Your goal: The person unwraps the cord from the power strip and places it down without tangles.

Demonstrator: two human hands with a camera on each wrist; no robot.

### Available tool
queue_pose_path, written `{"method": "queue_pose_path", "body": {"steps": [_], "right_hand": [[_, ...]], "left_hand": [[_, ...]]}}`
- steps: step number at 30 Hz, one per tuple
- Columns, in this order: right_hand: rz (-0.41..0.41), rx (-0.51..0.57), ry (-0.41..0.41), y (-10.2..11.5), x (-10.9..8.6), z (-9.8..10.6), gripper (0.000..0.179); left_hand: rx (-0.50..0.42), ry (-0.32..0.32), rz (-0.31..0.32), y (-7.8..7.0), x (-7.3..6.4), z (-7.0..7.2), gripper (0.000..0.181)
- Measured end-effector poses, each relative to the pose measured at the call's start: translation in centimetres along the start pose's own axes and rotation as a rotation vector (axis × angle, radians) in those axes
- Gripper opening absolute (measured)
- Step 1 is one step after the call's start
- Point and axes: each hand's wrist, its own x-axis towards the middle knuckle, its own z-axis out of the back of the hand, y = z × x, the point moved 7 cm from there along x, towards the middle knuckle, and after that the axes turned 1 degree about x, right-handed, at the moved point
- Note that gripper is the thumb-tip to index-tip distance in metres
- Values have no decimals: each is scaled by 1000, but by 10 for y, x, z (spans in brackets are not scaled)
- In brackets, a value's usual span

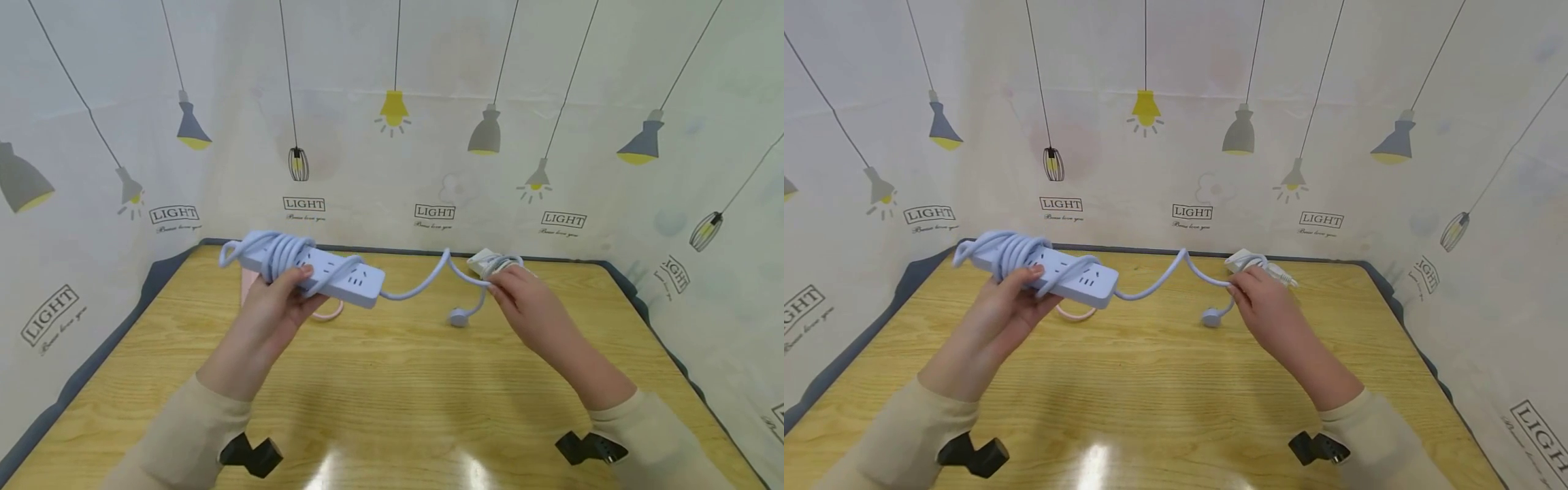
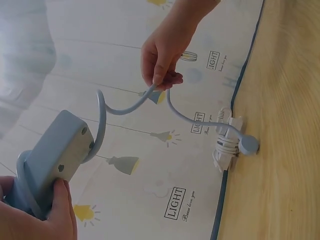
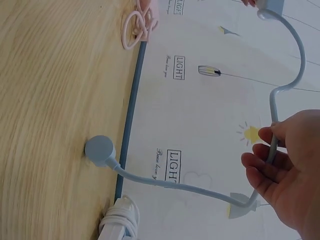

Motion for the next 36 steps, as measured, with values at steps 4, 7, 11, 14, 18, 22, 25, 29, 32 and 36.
{"method": "queue_pose_path", "body": {"steps": [4, 7, 11, 14, 18, 22, 25, 29, 32, 36], "right_hand": [[11, -28, -29, -5, -1, 7, 6], [1, -36, -36, -9, -1, 13, 5], [-20, -51, -32, -14, -1, 21, 7], [-13, -66, -44, -16, -2, 26, 8], [-9, -78, -52, -18, -2, 32, 7], [-24, -82, -45, -19, -3, 37, 7], [-35, -81, -39, -20, -4, 39, 8], [-35, -89, -34, -20, -7, 41, 10], [-26, -99, -37, -21, -9, 43, 10], [-21, -110, -44, -24, -12, 45, 11]], "left_hand": [[55, 20, -1, -1, -3, 4, 41], [88, 42, -8, -1, -4, 8, 42], [110, 55, -13, -1, -5, 12, 42], [106, 22, -9, -1, -5, 18, 41], [90, -44, -1, -2, -5, 26, 38], [58, -91, 5, -4, -5, 33, 50], [21, -130, 6, -5, -4, 38, 61], [6, -180, -12, -7, -3, 45, 65], [46, -193, -33, -9, -2, 48, 66], [96, -197, -56, -11, -1, 50, 62]]}}
